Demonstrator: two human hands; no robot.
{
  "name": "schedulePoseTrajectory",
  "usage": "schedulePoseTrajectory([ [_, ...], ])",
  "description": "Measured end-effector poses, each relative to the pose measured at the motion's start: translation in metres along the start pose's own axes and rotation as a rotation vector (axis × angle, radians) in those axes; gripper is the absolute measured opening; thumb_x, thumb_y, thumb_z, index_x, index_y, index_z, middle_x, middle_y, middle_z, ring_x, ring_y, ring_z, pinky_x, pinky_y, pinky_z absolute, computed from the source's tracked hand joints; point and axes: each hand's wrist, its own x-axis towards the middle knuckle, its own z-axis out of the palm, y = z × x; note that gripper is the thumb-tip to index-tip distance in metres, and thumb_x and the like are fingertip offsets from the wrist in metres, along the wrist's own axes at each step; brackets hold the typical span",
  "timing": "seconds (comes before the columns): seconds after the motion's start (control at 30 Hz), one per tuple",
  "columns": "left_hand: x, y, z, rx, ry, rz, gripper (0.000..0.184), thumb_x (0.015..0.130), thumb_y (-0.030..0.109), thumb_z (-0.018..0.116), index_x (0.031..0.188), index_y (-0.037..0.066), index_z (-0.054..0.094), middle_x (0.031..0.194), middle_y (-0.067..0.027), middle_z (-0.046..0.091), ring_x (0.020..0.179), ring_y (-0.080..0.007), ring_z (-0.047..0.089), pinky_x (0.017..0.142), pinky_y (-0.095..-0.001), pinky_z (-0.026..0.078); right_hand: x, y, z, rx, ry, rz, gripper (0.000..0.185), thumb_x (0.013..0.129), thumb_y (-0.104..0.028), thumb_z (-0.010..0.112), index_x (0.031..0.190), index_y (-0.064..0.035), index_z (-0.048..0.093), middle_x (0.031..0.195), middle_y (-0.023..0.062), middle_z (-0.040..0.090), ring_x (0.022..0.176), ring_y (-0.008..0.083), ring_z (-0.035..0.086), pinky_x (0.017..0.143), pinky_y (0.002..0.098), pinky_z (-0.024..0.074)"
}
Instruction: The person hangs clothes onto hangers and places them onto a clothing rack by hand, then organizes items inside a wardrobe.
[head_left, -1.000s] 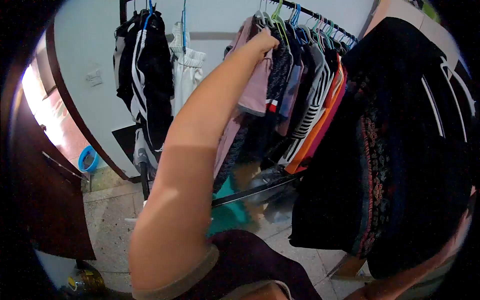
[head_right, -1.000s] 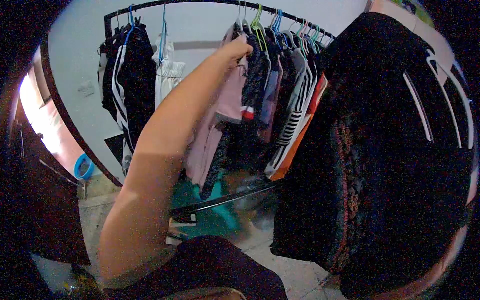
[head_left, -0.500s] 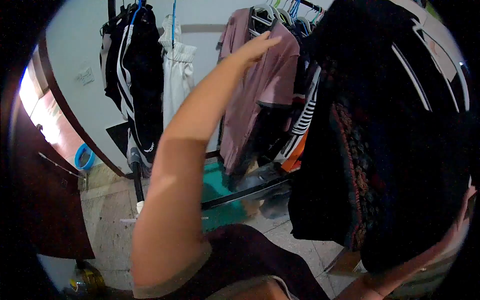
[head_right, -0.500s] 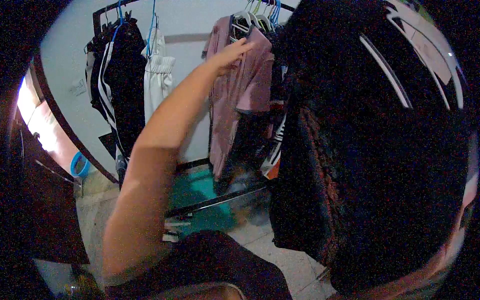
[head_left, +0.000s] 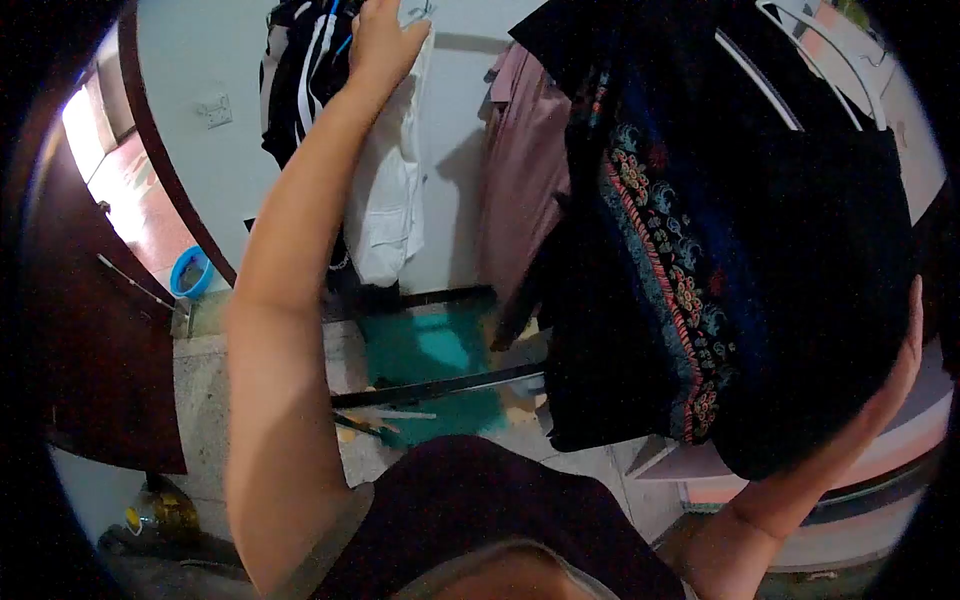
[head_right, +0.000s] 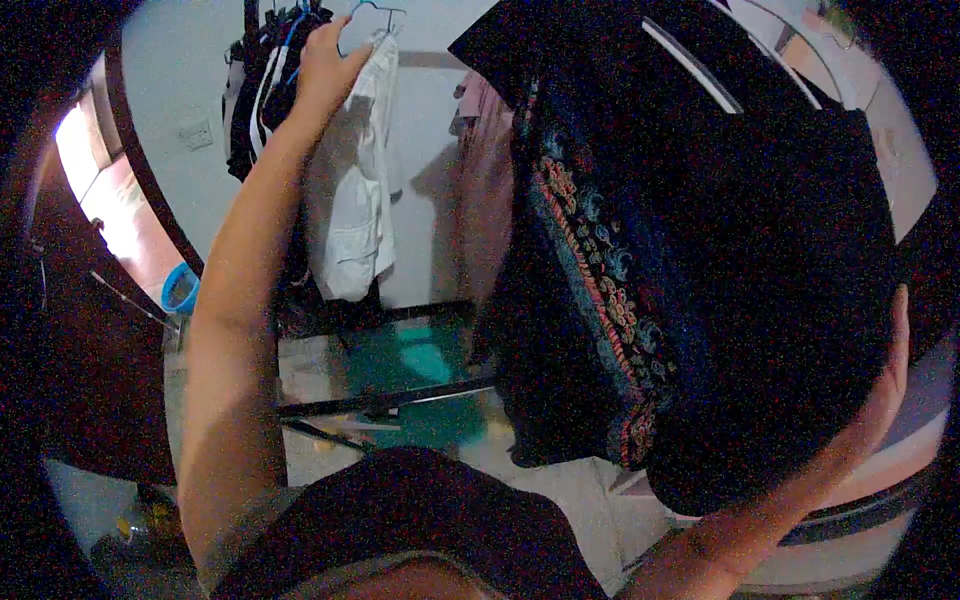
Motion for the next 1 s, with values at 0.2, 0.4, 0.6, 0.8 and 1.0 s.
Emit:
schedulePoseTrajectory([
  [0.2,0.012,0.03,-0.038,0.117,-0.305,0.032,0.041,0.077,0.028,0.059,0.112,0.007,0.055,0.11,-0.015,0.057,0.103,-0.0323,0.053,0.086,-0.0406,0.044,-0.004,-0.007,0.018,0.048,-0.007,-0.008,0.043,0.087,-0.026,0.047,0.116,0.0044,0.052,0.119,0.0136,0.053,0.107,0.022,0.053,0.094,0.0313,0.0394],
  [0.4,0.022,0.002,-0.023,0.243,-0.628,-0.145,0.033,0.078,0.025,0.055,0.103,0.003,0.053,0.097,-0.0211,0.06,0.09,-0.0374,0.06,0.077,-0.0465,0.048,-0.003,-0.012,0.024,0.066,-0.005,-0.011,0.043,0.087,-0.027,0.047,0.116,0.0044,0.053,0.118,0.0136,0.054,0.106,0.0221,0.053,0.093,0.0313,0.0398],
  [0.6,0.006,-0.054,0.018,-0.064,-0.67,-0.289,0.029,0.078,0.021,0.05,0.099,0.001,0.055,0.101,-0.0225,0.059,0.097,-0.0376,0.056,0.082,-0.0449,0.044,-0.002,-0.021,0.025,0.072,0.004,-0.014,0.043,0.087,-0.027,0.047,0.116,0.0043,0.053,0.118,0.0136,0.054,0.105,0.0221,0.053,0.093,0.0312,0.0401],
  [0.8,0.002,-0.027,0.007,-1.031,-0.721,-0.859,0.021,0.08,0.021,0.058,0.089,0.002,0.061,0.077,-0.0062,0.064,0.072,-0.0176,0.058,0.074,-0.0283,0.042,0.007,-0.033,0.047,0.19,-0.008,0.016,0.042,0.087,-0.027,0.048,0.115,0.0043,0.053,0.117,0.0136,0.055,0.105,0.0221,0.054,0.093,0.0312,0.0405],
  [1.0,0.008,-0.047,-0.002,-1.31,-0.39,-1.123,0.01,0.076,0.01,0.062,0.074,0.001,0.059,0.061,-0.0039,0.056,0.063,-0.0162,0.058,0.066,-0.0257,0.047,0.019,-0.073,0.121,0.562,-0.135,0.397,0.038,0.086,-0.02,0.051,0.116,0.003,0.053,0.112,0.0133,0.057,0.098,0.0207,0.057,0.089,0.0291,0.0435],
])
